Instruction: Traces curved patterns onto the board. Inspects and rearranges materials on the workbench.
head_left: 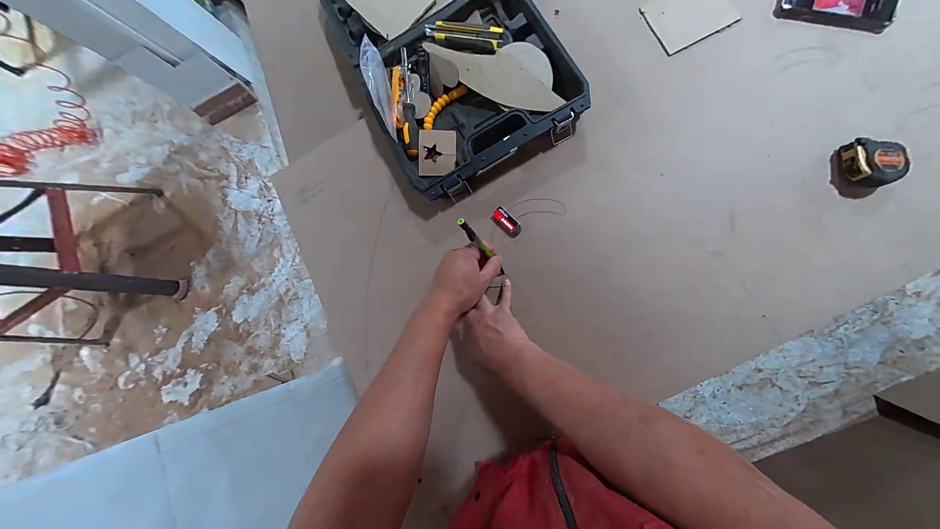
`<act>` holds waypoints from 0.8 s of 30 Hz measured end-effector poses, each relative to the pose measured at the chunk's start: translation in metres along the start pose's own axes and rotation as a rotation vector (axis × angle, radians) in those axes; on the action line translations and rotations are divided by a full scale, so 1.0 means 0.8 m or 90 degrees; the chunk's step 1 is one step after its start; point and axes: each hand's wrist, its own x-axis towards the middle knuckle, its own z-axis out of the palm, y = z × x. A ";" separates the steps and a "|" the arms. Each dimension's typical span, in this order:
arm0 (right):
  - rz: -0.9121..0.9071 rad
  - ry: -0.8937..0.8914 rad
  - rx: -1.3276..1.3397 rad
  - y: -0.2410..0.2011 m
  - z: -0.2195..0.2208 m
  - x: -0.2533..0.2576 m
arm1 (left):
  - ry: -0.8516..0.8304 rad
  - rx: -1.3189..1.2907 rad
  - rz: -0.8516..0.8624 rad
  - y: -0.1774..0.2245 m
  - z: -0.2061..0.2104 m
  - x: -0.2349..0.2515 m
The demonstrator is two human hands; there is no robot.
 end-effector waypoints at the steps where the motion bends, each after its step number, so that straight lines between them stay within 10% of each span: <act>1: 0.000 0.007 0.002 0.001 0.001 0.001 | 0.011 -0.006 -0.002 -0.004 -0.001 -0.002; 24: 0.001 -0.014 -0.150 -0.002 0.001 0.005 | 0.433 -0.170 -0.137 -0.108 0.043 -0.120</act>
